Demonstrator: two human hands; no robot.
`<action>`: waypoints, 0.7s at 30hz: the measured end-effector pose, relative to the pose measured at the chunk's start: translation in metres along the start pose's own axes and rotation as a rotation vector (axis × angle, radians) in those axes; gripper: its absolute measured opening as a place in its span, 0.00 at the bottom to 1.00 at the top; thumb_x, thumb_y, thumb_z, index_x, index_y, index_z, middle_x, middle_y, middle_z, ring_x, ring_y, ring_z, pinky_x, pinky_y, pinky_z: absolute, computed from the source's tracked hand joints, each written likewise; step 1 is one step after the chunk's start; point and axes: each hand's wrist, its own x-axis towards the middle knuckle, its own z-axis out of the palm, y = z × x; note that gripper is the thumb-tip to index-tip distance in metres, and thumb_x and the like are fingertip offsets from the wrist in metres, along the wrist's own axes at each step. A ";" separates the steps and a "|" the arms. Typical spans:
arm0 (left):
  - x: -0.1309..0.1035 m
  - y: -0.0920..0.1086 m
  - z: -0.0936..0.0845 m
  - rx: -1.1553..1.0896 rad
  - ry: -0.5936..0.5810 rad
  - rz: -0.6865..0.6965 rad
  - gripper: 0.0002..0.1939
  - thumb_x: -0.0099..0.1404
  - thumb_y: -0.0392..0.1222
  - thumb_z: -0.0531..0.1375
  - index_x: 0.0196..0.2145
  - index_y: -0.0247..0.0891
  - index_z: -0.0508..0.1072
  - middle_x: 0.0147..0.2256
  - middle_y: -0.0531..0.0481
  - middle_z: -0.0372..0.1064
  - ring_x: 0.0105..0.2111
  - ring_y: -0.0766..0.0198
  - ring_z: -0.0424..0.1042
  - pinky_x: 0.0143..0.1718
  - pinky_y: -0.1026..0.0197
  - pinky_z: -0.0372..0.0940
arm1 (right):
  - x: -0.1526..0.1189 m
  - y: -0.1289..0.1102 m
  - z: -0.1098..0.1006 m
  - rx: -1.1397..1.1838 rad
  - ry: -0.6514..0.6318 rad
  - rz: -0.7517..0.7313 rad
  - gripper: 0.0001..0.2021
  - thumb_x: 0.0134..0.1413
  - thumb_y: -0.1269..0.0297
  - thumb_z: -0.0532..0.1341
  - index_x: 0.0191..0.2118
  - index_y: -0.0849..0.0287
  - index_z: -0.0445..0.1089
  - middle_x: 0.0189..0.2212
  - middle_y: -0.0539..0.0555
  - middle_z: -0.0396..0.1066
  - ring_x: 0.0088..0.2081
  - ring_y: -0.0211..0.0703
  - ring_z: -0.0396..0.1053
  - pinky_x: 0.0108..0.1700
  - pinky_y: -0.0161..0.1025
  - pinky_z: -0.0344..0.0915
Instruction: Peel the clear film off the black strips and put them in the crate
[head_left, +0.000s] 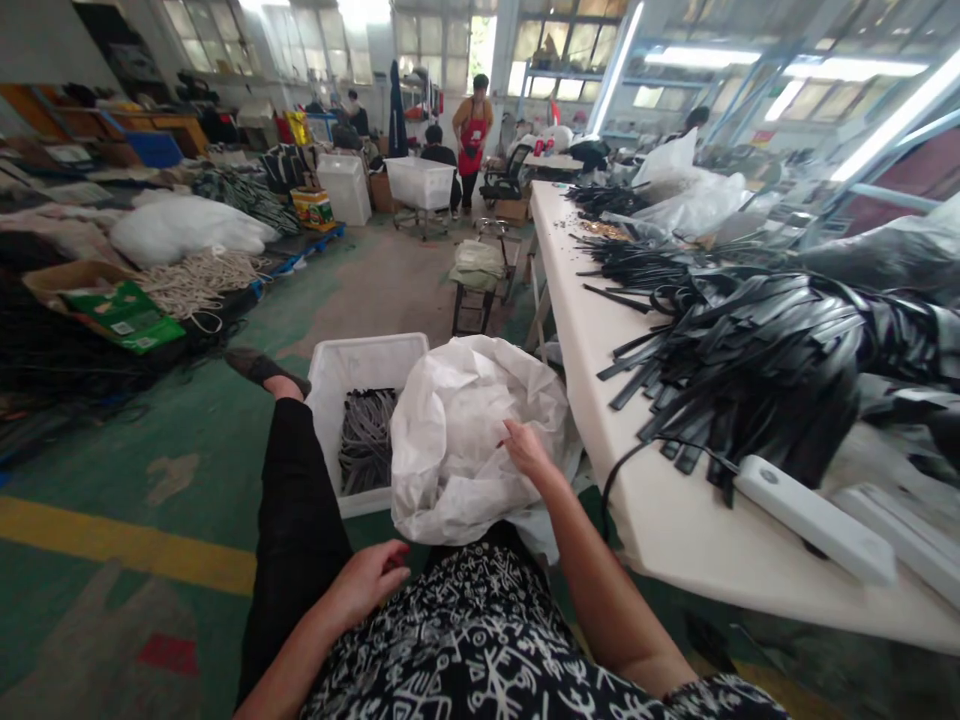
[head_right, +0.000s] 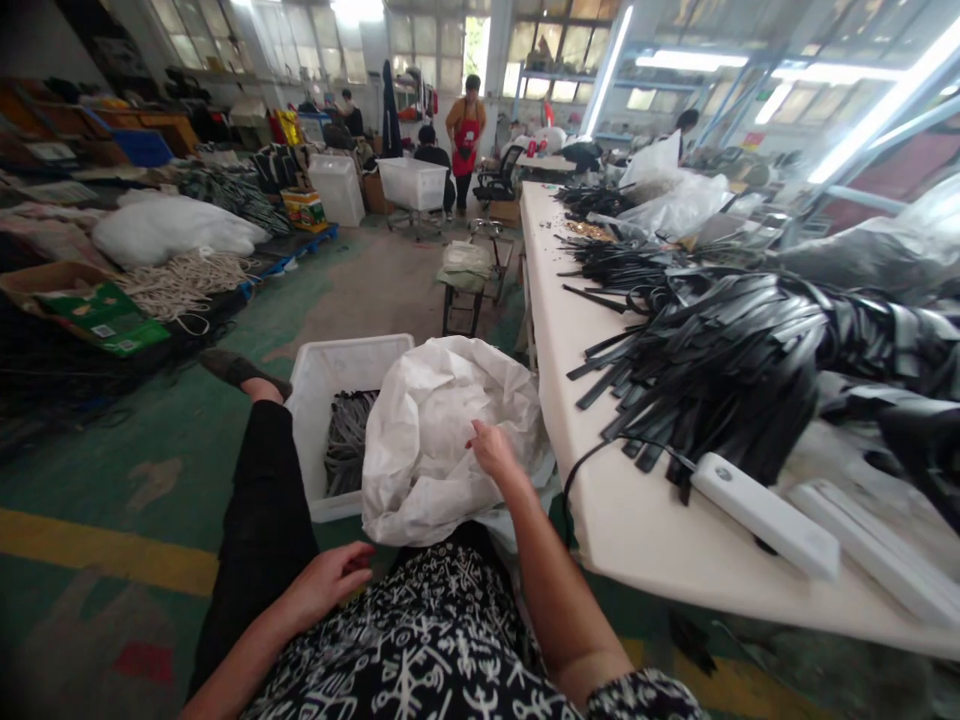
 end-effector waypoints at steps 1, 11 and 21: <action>0.000 0.004 0.000 -0.045 0.002 0.015 0.20 0.57 0.45 0.57 0.46 0.38 0.73 0.41 0.45 0.76 0.41 0.54 0.73 0.45 0.58 0.64 | -0.007 -0.005 -0.004 0.005 0.018 -0.026 0.14 0.59 0.74 0.52 0.46 0.60 0.71 0.37 0.56 0.76 0.39 0.42 0.72 0.41 0.35 0.63; -0.009 0.077 -0.028 -0.541 0.168 0.178 0.29 0.60 0.58 0.56 0.52 0.34 0.68 0.48 0.41 0.72 0.49 0.51 0.70 0.50 0.55 0.63 | -0.078 -0.086 -0.018 -0.003 0.107 -0.718 0.17 0.63 0.70 0.51 0.55 0.57 0.63 0.47 0.56 0.72 0.53 0.42 0.64 0.64 0.48 0.41; -0.017 0.092 -0.024 -0.542 -0.023 0.045 0.21 0.55 0.58 0.61 0.30 0.33 0.73 0.25 0.49 0.71 0.27 0.62 0.66 0.32 0.61 0.60 | -0.082 -0.103 -0.003 -0.125 0.016 -0.822 0.11 0.62 0.67 0.54 0.49 0.58 0.65 0.39 0.55 0.73 0.46 0.45 0.66 0.63 0.52 0.43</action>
